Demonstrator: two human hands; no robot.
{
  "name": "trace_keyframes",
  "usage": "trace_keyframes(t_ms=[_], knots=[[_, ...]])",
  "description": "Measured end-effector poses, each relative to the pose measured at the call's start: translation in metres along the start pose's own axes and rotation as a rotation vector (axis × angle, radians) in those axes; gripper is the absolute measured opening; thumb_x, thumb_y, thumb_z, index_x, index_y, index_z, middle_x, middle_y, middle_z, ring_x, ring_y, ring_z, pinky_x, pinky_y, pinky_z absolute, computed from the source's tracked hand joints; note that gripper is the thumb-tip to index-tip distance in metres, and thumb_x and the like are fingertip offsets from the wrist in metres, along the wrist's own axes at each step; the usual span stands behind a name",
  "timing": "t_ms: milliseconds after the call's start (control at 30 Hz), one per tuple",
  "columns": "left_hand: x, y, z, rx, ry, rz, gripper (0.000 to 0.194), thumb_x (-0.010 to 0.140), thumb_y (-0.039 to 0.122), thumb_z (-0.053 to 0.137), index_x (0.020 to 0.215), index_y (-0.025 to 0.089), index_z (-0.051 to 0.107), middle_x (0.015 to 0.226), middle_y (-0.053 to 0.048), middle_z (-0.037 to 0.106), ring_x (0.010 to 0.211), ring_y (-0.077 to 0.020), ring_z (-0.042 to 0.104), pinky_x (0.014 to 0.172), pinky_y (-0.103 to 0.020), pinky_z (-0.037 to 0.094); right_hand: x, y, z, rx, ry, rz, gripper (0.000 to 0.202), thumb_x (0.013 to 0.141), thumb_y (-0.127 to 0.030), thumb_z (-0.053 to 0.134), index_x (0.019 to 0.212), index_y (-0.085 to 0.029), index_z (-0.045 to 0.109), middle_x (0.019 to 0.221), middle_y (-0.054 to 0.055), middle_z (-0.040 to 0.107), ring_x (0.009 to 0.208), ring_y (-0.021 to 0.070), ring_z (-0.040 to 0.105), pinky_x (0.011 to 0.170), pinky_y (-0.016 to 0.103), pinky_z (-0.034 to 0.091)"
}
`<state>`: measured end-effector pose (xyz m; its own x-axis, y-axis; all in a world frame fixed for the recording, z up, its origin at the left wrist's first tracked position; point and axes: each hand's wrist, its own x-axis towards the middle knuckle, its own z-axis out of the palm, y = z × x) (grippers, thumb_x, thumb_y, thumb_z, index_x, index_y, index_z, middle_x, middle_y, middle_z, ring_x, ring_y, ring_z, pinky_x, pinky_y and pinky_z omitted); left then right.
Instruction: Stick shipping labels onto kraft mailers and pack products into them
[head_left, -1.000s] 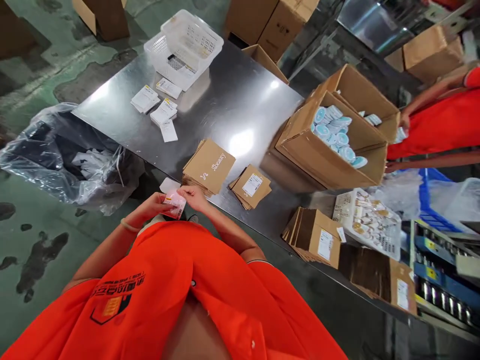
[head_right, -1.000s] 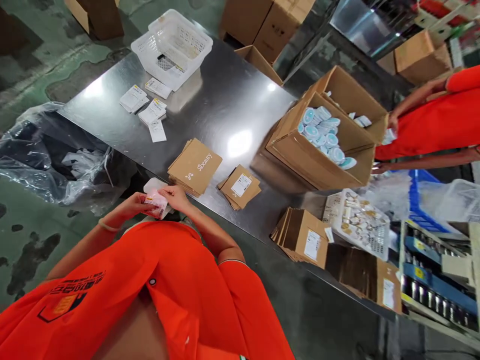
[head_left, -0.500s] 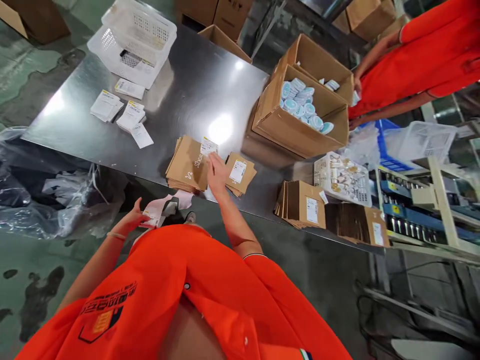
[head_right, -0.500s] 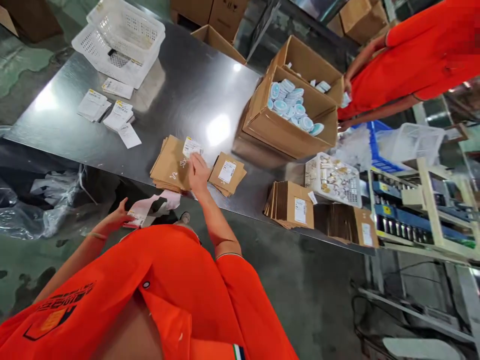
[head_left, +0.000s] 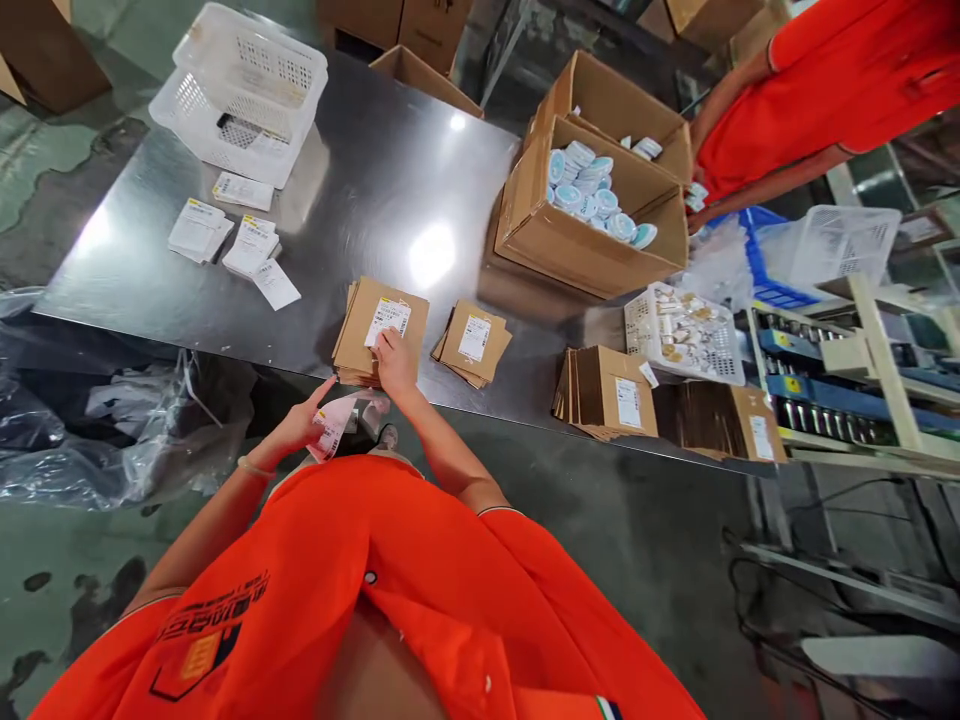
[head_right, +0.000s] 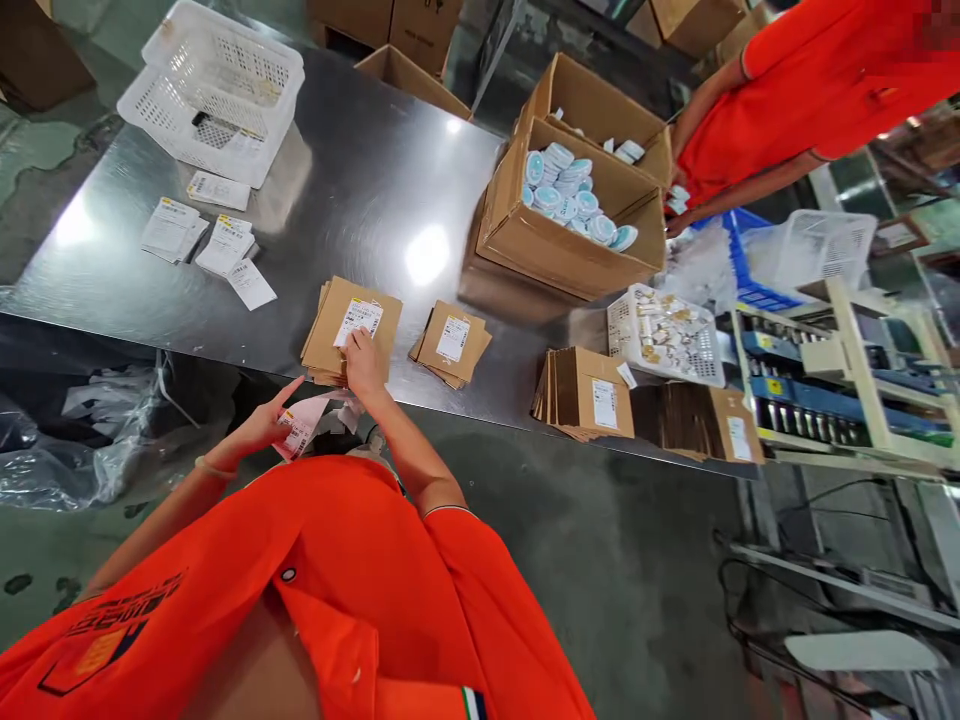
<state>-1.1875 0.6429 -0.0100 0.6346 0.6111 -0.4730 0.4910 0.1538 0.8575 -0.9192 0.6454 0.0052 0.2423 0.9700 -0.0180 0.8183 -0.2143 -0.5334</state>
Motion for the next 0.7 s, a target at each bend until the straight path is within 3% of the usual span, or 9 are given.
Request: trace_keyframes(t_ms=[133,233,333,400,467,533,600,700], knots=[[0.011,0.033,0.004,0.155,0.006,0.048,0.121,0.071,0.009,0.059,0.186,0.014,0.022,0.057,0.012,0.048,0.051,-0.0121,0.043,0.057,-0.022,0.031,-0.006,-0.009,-0.035,-0.196,-0.167,0.014,0.038,0.108,-0.026,0.067,0.144,-0.023,0.079,0.164,0.014,0.067,0.167,0.0399,0.043,0.135,0.064,0.041],[0.022,0.055,0.005,0.29,0.024,0.041,0.119,0.073,0.005,0.059,0.186,0.012,0.022,0.061,0.01,0.052,0.055,-0.0138,0.049,0.06,-0.023,0.032,0.002,-0.022,-0.055,-0.271,-0.109,0.041,0.04,0.111,-0.035,0.061,0.143,-0.021,0.08,0.158,0.018,0.07,0.166,0.0457,0.042,0.133,0.069,0.037],[0.03,0.068,0.009,0.402,0.031,0.003,0.115,0.076,0.003,0.062,0.185,0.009,0.023,0.067,0.006,0.058,0.06,-0.0156,0.054,0.064,-0.025,0.037,0.02,-0.039,-0.047,-0.254,-0.002,0.01,0.062,0.118,-0.038,0.041,0.171,-0.01,0.055,0.179,0.023,0.048,0.174,0.0408,0.033,0.14,0.063,0.029],[0.033,0.07,0.012,0.475,0.038,-0.02,0.113,0.078,0.003,0.063,0.184,0.006,0.025,0.069,0.004,0.061,0.062,-0.0169,0.056,0.067,-0.027,0.04,0.035,-0.042,-0.032,-0.235,-0.069,-0.036,0.078,0.118,-0.05,0.041,0.18,-0.004,0.035,0.188,0.025,0.03,0.178,0.0385,0.024,0.143,0.059,0.023],[0.033,0.068,0.015,0.522,0.055,-0.03,0.112,0.078,0.004,0.064,0.183,0.005,0.026,0.069,0.003,0.063,0.064,-0.0182,0.058,0.069,-0.027,0.043,0.046,-0.03,-0.025,-0.222,-0.159,-0.025,0.092,0.115,-0.063,0.046,0.181,-0.001,0.031,0.189,0.029,0.023,0.179,0.0391,0.019,0.144,0.058,0.019],[0.033,0.065,0.015,0.488,0.08,-0.024,0.113,0.077,0.007,0.067,0.183,0.004,0.026,0.069,0.003,0.064,0.064,-0.0191,0.059,0.071,-0.028,0.045,0.052,-0.002,-0.03,-0.183,-0.13,0.089,0.096,0.113,-0.069,0.047,0.179,0.0,0.035,0.187,0.032,0.025,0.179,0.0415,0.02,0.143,0.063,0.019],[0.034,0.063,0.014,0.349,0.141,-0.001,0.117,0.076,0.01,0.07,0.183,0.004,0.024,0.07,0.003,0.067,0.065,-0.02,0.061,0.074,-0.029,0.048,0.053,0.031,-0.043,-0.094,0.036,0.254,0.091,0.115,-0.068,0.045,0.175,0.001,0.041,0.184,0.036,0.03,0.176,0.0432,0.026,0.141,0.067,0.022],[0.038,0.063,0.012,0.109,0.254,0.012,0.122,0.07,0.009,0.075,0.182,0.004,0.029,0.074,0.003,0.071,0.069,-0.0211,0.064,0.078,-0.029,0.05,0.041,0.068,-0.054,0.086,0.256,0.407,0.076,0.116,-0.059,0.048,0.161,0.001,0.055,0.171,0.039,0.048,0.164,0.0408,0.049,0.135,0.06,0.037]])
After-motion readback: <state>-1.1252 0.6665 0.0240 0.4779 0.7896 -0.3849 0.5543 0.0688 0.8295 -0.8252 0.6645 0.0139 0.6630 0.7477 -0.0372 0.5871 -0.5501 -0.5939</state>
